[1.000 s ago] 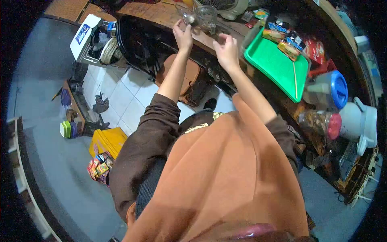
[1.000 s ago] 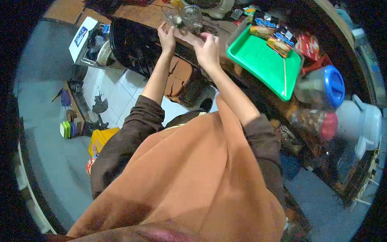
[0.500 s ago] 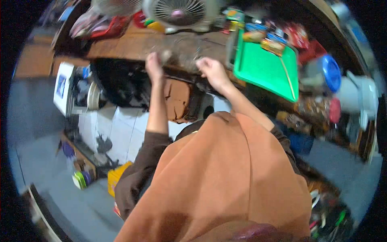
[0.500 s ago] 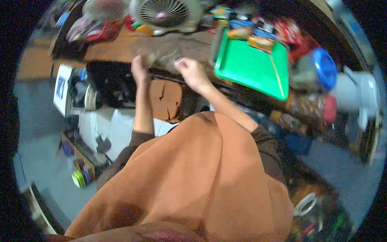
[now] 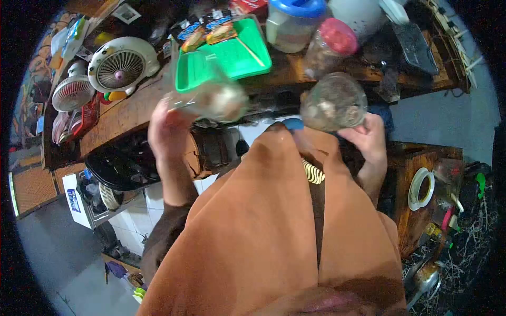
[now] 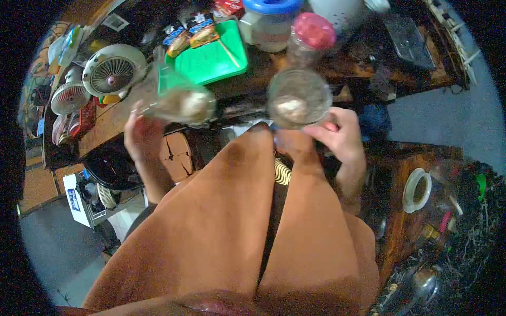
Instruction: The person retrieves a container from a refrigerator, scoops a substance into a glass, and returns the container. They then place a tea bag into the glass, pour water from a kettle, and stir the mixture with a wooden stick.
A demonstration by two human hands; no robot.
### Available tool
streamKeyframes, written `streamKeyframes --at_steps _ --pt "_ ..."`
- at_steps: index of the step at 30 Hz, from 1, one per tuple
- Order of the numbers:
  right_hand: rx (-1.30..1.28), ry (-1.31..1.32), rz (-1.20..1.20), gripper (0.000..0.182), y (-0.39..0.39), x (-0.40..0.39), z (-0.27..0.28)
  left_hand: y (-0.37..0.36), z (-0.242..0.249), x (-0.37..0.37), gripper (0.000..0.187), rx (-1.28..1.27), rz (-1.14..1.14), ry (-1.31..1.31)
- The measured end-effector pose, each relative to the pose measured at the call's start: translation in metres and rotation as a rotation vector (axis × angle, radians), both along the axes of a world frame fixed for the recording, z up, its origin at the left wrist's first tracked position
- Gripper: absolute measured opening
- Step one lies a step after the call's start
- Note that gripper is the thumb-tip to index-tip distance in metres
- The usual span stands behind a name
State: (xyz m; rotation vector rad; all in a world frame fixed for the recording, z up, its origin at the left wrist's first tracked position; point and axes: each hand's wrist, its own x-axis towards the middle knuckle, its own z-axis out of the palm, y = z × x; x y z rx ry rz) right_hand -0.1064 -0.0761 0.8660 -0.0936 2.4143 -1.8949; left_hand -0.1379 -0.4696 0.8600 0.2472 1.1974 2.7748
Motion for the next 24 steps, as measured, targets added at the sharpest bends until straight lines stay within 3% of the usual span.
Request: streamKeyframes --at_steps 2,3,4,5,8,9,10,16,24 --pt "0.044 0.026 -0.169 0.038 0.039 0.018 0.000 0.068 -0.020 -0.009 0.037 0.053 -0.184 0.013" --pt "0.049 -0.014 -0.245 0.044 0.057 0.025 0.001 0.106 -0.022 -0.010 0.025 -0.033 -0.242 -0.032" --pt "0.049 -0.012 -0.241 0.044 0.071 0.032 -0.003 0.152 -0.018 -0.005 0.021 -0.247 -0.131 -0.208" --pt "0.026 0.035 -0.358 0.045 0.084 0.036 -0.008 0.181 -0.020 -0.008 0.020 -0.347 -0.250 -0.179" --pt "0.041 0.080 -0.512 0.041 0.131 0.052 -0.028 0.287 -0.054 -0.021 0.019 -0.214 -0.146 -0.204" --pt "0.079 0.069 -0.558 0.036 0.143 0.058 -0.032 0.308 -0.075 -0.031 0.025 -0.258 -0.102 -0.205" --pt "0.074 0.027 -0.570 0.039 0.153 0.064 -0.031 0.330 -0.086 -0.041 0.027 -0.432 0.033 -0.006" --pt "0.013 0.064 -0.513 0.044 0.178 0.087 -0.038 0.389 -0.131 -0.099 0.034 -0.682 0.328 0.183" --pt "-0.015 0.004 -0.501 0.041 0.191 0.093 -0.040 0.402 -0.152 -0.127 0.032 -0.766 0.521 0.127"
